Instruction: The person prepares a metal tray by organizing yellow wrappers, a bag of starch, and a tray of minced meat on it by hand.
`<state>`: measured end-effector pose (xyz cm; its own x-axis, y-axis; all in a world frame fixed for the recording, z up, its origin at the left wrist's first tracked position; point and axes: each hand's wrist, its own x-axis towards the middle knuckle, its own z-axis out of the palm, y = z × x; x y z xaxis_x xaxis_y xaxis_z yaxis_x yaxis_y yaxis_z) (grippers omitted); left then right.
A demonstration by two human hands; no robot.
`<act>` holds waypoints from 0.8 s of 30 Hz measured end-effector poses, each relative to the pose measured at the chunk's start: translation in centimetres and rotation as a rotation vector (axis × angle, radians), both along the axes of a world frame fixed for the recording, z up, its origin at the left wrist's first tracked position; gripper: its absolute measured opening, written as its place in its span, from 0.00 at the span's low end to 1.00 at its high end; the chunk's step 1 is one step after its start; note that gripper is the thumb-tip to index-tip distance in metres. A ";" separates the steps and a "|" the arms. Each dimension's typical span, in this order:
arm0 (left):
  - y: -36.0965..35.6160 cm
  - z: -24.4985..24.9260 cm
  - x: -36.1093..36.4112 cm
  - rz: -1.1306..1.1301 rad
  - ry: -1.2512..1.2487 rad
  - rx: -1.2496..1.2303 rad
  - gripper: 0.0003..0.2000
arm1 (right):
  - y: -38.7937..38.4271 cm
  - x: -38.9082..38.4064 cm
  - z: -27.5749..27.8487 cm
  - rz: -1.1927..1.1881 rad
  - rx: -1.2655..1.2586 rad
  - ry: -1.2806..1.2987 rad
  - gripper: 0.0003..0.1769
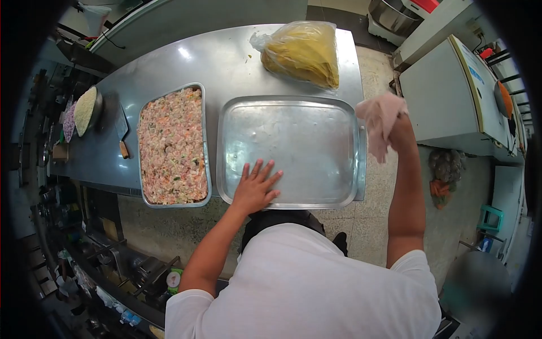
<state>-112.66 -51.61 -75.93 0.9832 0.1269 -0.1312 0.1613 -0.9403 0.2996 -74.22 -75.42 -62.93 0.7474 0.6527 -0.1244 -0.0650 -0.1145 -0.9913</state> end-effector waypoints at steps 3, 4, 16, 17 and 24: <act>1.1 -0.4 -0.2 0.017 -0.020 0.050 0.30 | 3.7 3.5 -0.7 -0.112 -0.112 -0.078 0.14; 1.4 -0.3 -0.2 0.030 -0.026 0.057 0.30 | 4.8 4.6 -1.1 -0.112 -0.115 -0.020 0.15; 1.9 2.3 1.3 0.160 -0.193 -0.147 0.19 | 8.8 7.5 -15.0 0.030 -0.429 -0.845 0.26; 2.3 3.0 1.9 0.143 -0.233 -0.149 0.19 | 8.8 6.4 -15.1 0.012 -0.593 -0.956 0.25; 8.4 7.3 8.2 -0.004 -0.409 -0.235 0.12 | 8.1 8.1 -15.1 0.049 -0.457 -0.625 0.26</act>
<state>-104.45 -43.22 -68.63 0.9606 0.1367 0.2421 -0.0173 -0.8397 0.5428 -66.12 -67.28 -77.99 0.7393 0.6718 0.0462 0.5065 -0.5096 -0.6956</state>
